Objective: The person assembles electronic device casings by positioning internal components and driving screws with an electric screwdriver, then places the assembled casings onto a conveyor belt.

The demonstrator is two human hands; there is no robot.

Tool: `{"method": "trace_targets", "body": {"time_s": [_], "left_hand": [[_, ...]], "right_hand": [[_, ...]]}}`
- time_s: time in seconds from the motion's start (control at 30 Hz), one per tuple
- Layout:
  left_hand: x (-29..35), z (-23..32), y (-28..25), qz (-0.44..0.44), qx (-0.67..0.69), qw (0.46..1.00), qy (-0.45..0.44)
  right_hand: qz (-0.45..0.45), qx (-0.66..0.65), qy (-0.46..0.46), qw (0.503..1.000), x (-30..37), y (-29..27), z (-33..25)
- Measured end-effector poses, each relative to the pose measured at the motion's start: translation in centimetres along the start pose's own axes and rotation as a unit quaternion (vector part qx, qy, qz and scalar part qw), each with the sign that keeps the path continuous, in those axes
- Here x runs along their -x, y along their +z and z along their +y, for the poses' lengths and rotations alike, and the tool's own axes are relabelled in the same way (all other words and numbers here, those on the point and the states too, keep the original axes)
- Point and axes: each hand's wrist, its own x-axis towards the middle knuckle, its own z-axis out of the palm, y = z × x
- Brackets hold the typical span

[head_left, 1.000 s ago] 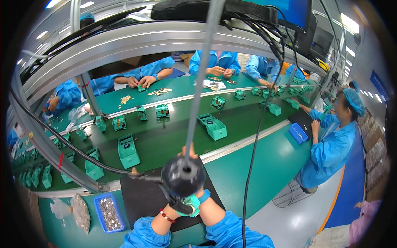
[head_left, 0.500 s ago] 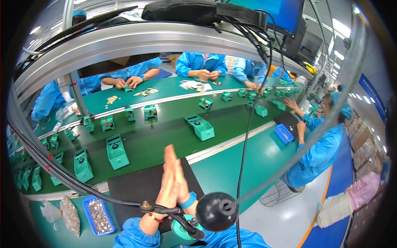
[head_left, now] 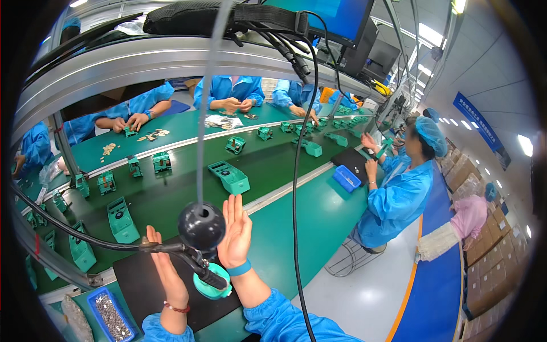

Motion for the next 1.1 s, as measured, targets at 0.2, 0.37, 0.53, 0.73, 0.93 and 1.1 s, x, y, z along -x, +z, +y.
{"method": "trace_targets", "body": {"time_s": [0.2, 0.37, 0.53, 0.73, 0.93, 1.1], "left_hand": [[-0.3, 0.8, 1.4, 0.031, 0.094, 0.995, -0.012], [-0.5, -1.4, 0.2, 0.065, 0.011, 0.997, -0.043], [-0.6, -1.6, -0.9, 0.088, 0.169, 0.978, -0.081], [-0.8, 3.8, 1.3, 0.091, 0.053, 0.99, -0.089], [-0.5, 2.7, 0.3, 0.093, 0.056, 0.992, -0.058], [-0.5, 1.3, -0.3, 0.07, 0.052, 0.993, -0.081]], "right_hand": [[-0.391, 0.12, 0.378, 0.83, 1.0, -6.2, 7.3], [0.018, -0.062, 0.064, 0.996, -0.8, -1.7, 0.8], [-0.286, 0.024, 0.204, 0.936, 2.3, 0.2, 3.0], [-0.018, 0.003, 0.066, 0.998, 0.4, -0.2, 1.7], [-0.407, 0.092, 0.168, 0.893, 2.2, 0.9, 2.7], [0.131, 0.001, 0.055, 0.99, 1.2, -1.4, 3.0]]}}
